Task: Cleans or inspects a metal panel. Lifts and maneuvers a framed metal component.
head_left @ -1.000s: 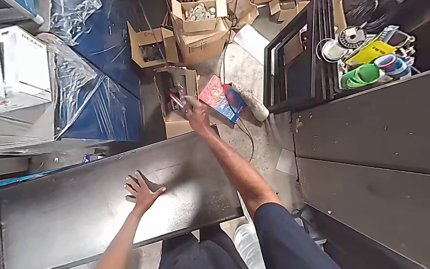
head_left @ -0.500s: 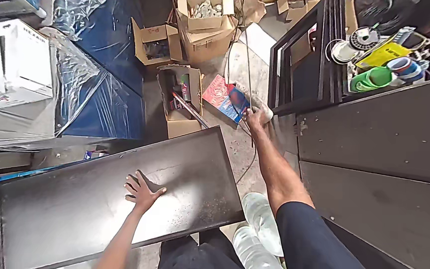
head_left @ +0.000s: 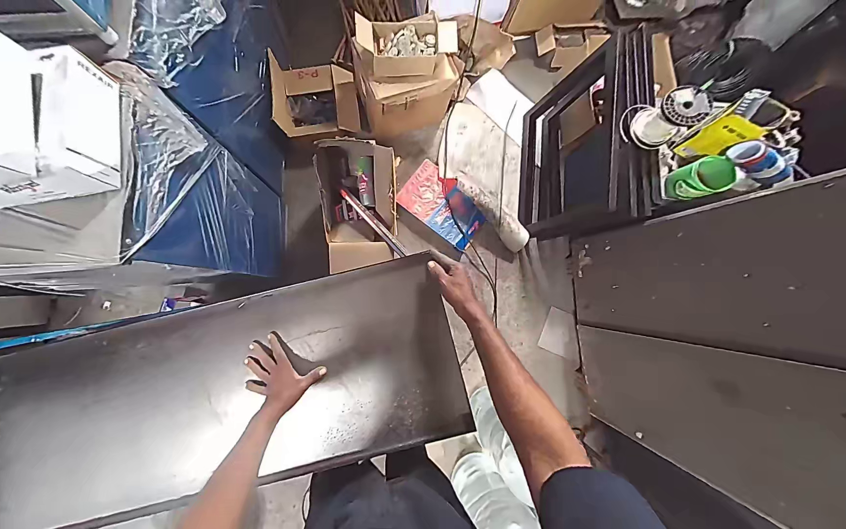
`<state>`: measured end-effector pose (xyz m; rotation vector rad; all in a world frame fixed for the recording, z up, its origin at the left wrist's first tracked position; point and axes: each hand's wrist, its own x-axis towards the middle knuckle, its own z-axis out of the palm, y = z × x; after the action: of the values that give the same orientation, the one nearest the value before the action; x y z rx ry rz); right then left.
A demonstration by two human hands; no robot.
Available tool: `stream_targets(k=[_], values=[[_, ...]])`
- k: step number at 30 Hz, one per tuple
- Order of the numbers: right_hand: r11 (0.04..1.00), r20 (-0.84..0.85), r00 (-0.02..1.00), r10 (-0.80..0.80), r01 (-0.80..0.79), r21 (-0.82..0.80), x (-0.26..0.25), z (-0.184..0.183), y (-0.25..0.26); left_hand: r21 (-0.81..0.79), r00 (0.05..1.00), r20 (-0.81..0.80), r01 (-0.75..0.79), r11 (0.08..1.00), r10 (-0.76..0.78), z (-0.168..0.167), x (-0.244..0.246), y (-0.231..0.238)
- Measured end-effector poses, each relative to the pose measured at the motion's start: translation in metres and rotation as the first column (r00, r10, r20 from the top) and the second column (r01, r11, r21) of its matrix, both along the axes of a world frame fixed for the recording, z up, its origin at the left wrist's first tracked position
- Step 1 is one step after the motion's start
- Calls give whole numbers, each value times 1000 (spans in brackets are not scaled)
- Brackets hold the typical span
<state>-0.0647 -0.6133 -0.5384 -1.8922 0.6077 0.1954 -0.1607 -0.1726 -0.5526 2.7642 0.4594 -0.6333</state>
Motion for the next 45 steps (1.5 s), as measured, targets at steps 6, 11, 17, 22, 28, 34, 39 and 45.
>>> stream_targets(k=[6, 11, 17, 22, 28, 34, 39, 45], values=[[983, 48, 989, -141, 146, -110, 0, -12, 14, 11, 1000, 5, 2, 1000, -2, -3, -2, 2], [972, 244, 967, -72, 123, -202, -2, -13, 18, 4, 1000, -2, 7, 1000, -7, 1, -1, -1], [948, 231, 971, -68, 135, -288, -6, 11, 30, -8, 997, -72, -31, 999, 31, 6, 3, -3], [840, 519, 767, 376, -47, -540, -34, 60, 40, -79, 994, -98, -62, 995, 54, 7, 4, -7], [720, 282, 678, 679, -539, -438, -119, 97, 103, -237, 999, 14, -43, 970, 48, 18, -4, 7], [837, 97, 832, 546, -537, -101, -217, 68, 157, -597, 943, 207, -91, 797, 262, 68, 14, 114], [904, -100, 980, -173, 199, 379, -136, 61, 172, -726, 618, 133, -472, 501, 775, 75, 87, 281], [766, -190, 882, -432, 469, 440, -11, 53, 190, -807, 278, -98, -584, 87, 956, 52, 146, 405]])
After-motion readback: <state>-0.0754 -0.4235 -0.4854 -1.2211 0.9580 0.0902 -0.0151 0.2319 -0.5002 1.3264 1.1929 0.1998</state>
